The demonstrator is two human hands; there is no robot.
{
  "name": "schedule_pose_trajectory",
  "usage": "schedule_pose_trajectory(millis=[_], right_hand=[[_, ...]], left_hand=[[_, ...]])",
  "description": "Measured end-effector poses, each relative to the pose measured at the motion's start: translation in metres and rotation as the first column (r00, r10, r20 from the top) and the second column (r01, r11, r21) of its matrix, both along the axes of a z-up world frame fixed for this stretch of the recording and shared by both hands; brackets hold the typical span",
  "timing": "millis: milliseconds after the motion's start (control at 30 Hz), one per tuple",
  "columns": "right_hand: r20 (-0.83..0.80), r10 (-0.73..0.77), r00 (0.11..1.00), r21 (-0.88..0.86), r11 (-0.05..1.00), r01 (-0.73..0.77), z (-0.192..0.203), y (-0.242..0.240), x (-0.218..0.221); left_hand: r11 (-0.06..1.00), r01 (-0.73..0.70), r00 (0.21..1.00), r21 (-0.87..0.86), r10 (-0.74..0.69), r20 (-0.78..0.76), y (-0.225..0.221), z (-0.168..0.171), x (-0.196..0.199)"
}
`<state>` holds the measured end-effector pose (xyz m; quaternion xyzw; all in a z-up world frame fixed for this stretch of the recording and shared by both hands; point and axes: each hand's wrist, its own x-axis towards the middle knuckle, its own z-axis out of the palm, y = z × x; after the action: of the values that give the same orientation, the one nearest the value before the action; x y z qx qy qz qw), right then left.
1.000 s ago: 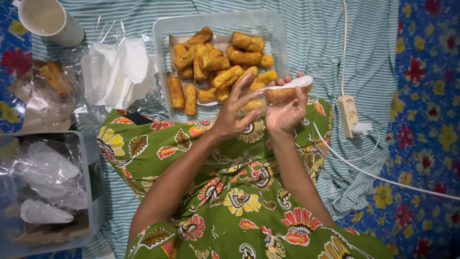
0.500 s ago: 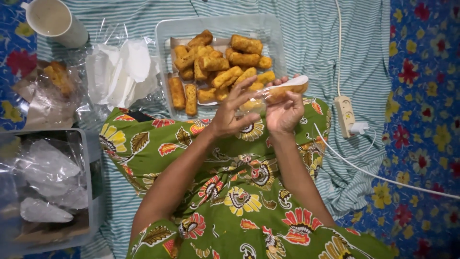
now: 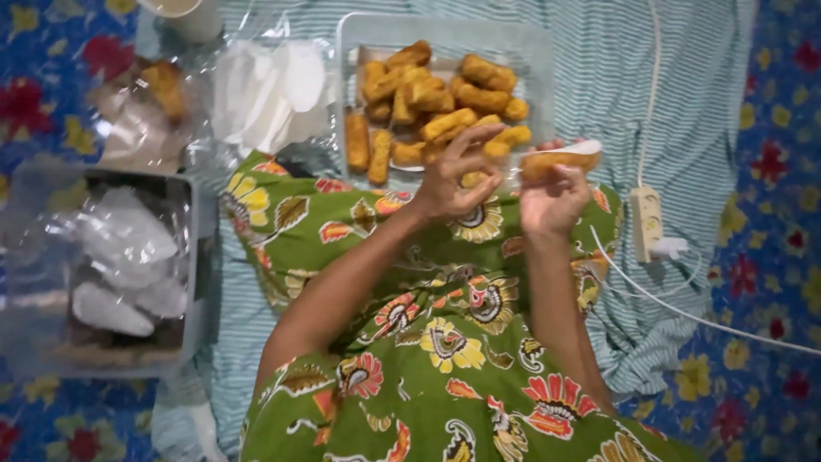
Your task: Wrapping individual fried snacks in small paper sheets from a large tray while sitting on the floor.
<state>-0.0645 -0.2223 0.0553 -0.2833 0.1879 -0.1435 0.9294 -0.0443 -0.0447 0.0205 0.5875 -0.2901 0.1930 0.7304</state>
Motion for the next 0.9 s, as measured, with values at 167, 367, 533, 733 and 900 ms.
schedule_pose_trajectory(millis=[167,367,533,733,900], right_hand=[[-0.020,0.022,1.000,-0.014,1.000,-0.022,-0.001,-0.006,0.000],[0.002,0.037,0.999,-0.019,0.999,-0.037,-0.017,-0.011,0.002],[0.005,0.078,0.997,0.020,0.997,-0.078,-0.014,-0.007,0.001],[-0.023,0.167,0.986,-0.137,0.976,-0.168,-0.021,-0.001,-0.001],[-0.038,0.161,0.986,-0.216,0.962,-0.165,-0.030,-0.008,0.004]], left_hand=[[0.999,0.016,1.000,-0.029,-0.015,0.015,-0.003,-0.011,0.000],[1.000,0.014,0.999,-0.001,-0.014,-0.030,-0.003,-0.010,-0.001],[1.000,-0.001,0.997,-0.013,0.000,-0.075,0.000,-0.008,-0.003],[1.000,-0.022,0.998,0.005,0.022,-0.051,-0.006,-0.027,0.006],[0.999,-0.034,0.998,0.035,0.036,-0.057,-0.001,-0.021,0.007]])
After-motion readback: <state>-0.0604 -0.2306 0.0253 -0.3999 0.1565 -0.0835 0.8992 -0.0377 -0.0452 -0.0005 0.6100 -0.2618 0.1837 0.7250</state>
